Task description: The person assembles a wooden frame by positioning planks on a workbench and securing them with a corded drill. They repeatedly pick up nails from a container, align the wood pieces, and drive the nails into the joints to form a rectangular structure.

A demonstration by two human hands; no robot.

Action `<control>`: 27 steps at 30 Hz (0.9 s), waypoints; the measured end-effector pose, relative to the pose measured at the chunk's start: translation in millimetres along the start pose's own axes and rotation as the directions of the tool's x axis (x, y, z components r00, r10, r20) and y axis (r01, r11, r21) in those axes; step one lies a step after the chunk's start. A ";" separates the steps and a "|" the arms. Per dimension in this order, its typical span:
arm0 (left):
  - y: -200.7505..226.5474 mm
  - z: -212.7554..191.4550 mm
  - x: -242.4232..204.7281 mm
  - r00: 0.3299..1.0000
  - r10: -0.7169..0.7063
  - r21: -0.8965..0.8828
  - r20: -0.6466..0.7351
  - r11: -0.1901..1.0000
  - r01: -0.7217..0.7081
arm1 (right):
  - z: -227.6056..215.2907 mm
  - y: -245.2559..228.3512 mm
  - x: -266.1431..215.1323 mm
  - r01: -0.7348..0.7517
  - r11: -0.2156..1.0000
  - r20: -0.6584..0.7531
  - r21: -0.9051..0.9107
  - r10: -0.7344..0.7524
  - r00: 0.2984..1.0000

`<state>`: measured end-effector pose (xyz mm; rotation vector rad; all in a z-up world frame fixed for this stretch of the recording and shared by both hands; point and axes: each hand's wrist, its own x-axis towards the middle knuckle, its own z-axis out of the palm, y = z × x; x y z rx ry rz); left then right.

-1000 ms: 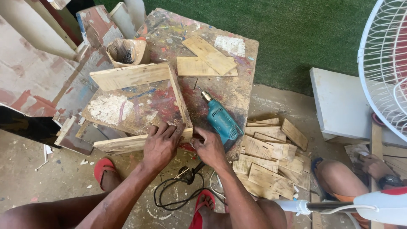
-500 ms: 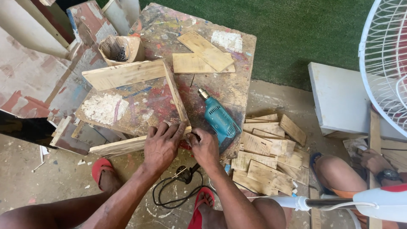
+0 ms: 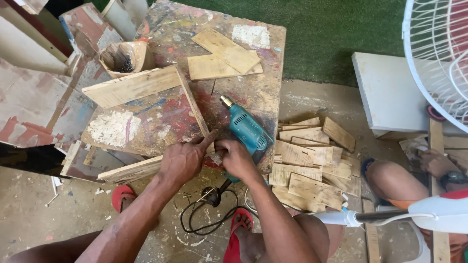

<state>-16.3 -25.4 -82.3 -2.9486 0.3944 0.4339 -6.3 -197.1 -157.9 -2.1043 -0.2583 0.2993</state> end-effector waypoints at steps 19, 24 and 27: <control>26.4 -37.1 -17.0 0.990 -0.050 0.039 0.134 0.998 0.045 | -33.1 -34.1 -14.4 -0.023 0.956 -0.006 0.291 0.026 1.000; 19.3 -22.3 -17.2 0.993 -0.105 -0.072 0.045 0.991 0.108 | -27.3 -48.9 -18.4 0.030 0.988 0.032 0.153 -0.035 0.999; 23.7 -28.3 -14.0 0.981 -0.182 -0.191 0.063 0.963 0.191 | -6.8 -25.6 2.4 0.053 0.992 0.033 0.119 -0.057 0.998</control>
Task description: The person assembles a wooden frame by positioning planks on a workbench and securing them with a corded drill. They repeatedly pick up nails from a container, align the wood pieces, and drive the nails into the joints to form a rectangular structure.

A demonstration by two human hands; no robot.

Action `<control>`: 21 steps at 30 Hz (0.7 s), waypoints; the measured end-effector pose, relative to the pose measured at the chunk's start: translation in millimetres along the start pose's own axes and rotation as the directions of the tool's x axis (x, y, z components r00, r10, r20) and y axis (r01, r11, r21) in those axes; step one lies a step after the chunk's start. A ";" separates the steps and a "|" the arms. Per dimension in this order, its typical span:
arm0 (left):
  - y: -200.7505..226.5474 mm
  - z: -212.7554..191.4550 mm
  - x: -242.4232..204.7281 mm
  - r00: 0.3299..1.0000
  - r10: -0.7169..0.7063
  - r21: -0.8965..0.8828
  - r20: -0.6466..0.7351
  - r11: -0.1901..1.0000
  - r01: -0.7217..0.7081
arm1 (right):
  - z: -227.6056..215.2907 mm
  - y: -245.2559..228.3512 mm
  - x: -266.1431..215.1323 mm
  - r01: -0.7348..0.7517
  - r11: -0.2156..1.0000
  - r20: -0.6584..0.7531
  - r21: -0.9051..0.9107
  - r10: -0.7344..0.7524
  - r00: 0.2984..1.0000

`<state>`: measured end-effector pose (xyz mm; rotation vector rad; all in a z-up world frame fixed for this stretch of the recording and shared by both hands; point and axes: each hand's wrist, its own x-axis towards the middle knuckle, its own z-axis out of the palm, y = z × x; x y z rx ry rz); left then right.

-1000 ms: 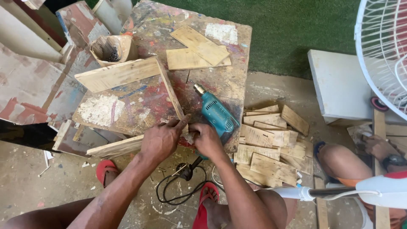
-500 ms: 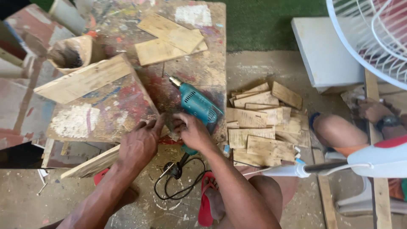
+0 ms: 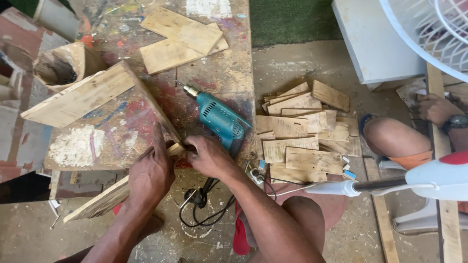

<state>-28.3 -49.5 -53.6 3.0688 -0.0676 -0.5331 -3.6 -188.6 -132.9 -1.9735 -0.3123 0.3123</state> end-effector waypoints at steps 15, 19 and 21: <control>-23.3 52.5 22.9 0.966 0.162 0.267 -0.200 0.958 -0.106 | -2.6 0.3 -8.2 0.176 0.982 -0.154 0.063 -0.165 0.974; -22.5 55.1 28.9 0.956 0.169 0.279 -0.240 0.955 -0.098 | -1.8 4.0 -1.9 0.157 0.986 -0.158 0.059 -0.146 0.977; -22.7 53.9 31.1 0.967 0.150 0.094 -0.204 0.987 -0.133 | -5.0 2.3 -2.3 0.171 0.981 -0.204 0.092 -0.150 0.967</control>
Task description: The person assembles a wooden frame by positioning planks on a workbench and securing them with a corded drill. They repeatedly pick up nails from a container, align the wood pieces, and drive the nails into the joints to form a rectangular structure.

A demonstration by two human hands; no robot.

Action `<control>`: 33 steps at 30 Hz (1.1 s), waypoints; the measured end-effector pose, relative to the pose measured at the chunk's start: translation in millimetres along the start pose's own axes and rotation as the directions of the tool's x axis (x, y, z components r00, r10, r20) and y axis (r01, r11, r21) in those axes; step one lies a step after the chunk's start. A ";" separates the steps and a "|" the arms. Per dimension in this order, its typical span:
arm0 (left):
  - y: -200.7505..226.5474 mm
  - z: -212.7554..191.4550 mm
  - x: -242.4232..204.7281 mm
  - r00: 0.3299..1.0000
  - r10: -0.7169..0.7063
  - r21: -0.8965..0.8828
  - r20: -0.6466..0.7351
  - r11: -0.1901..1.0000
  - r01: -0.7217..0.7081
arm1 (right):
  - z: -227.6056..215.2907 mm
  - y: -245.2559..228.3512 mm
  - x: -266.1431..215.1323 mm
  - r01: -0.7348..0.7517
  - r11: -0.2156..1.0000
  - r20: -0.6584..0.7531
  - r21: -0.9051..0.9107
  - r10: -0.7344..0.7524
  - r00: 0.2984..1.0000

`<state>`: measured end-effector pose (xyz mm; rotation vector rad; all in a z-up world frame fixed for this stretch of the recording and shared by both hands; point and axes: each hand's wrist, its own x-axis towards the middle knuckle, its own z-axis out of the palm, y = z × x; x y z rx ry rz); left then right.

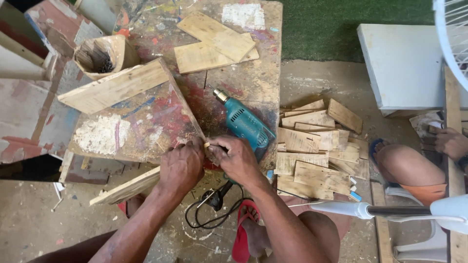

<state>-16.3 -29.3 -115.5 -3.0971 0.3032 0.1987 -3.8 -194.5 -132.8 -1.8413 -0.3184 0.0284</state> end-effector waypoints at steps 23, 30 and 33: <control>-23.2 -51.2 -1.8 0.998 -0.049 -0.842 0.027 0.537 0.049 | 8.1 -4.6 7.3 -0.343 0.913 -0.099 0.221 0.371 0.924; -35.4 -51.8 23.8 0.990 0.130 -0.708 0.061 0.705 -0.049 | 12.8 -1.9 3.7 -0.312 0.932 -0.140 0.183 0.339 0.930; -33.7 -38.6 35.9 0.992 0.119 -0.639 0.037 0.766 -0.068 | 9.8 -21.0 -1.7 -0.318 0.927 -0.137 0.201 0.348 0.927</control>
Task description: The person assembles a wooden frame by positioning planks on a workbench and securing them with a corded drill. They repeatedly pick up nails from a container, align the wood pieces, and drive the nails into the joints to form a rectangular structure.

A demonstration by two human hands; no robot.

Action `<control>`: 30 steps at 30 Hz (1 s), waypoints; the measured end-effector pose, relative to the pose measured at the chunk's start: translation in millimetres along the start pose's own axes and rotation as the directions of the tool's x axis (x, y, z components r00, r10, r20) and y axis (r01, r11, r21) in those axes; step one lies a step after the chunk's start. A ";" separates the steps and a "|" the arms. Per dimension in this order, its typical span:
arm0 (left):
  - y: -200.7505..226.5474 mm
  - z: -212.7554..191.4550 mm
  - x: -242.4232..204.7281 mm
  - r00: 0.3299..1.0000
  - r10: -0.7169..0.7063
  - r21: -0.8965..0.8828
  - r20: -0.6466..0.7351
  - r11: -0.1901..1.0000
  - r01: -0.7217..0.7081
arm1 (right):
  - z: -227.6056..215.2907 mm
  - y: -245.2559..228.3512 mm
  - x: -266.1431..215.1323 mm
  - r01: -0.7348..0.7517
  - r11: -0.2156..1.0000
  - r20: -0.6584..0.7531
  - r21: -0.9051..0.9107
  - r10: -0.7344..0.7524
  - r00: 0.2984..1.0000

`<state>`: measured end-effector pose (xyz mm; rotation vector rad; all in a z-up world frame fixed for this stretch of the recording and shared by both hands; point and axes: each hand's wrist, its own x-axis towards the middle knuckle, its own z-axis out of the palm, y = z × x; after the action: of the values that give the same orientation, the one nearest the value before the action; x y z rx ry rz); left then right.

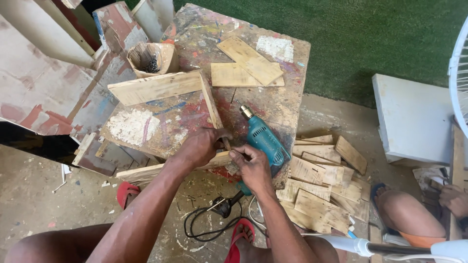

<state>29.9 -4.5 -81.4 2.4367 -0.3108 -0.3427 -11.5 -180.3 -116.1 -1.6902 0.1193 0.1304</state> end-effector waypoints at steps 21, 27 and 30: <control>-10.9 1.9 1.0 0.994 0.107 0.051 -0.033 0.993 -0.105 | 11.9 39.3 10.1 0.376 0.913 -0.043 -0.160 -0.387 0.921; -20.3 8.4 3.8 0.990 0.136 0.044 -0.043 0.990 -0.134 | 9.1 23.9 6.8 0.430 0.885 -0.033 -0.179 -0.443 0.896; -17.5 5.7 1.4 0.987 0.150 0.039 -0.049 0.988 -0.148 | 8.7 24.7 6.6 0.432 0.880 -0.020 -0.197 -0.444 0.896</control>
<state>31.8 5.1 -97.1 2.4351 -0.4776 -0.2099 -8.9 -174.8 -142.4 -1.8688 -0.2379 -0.2622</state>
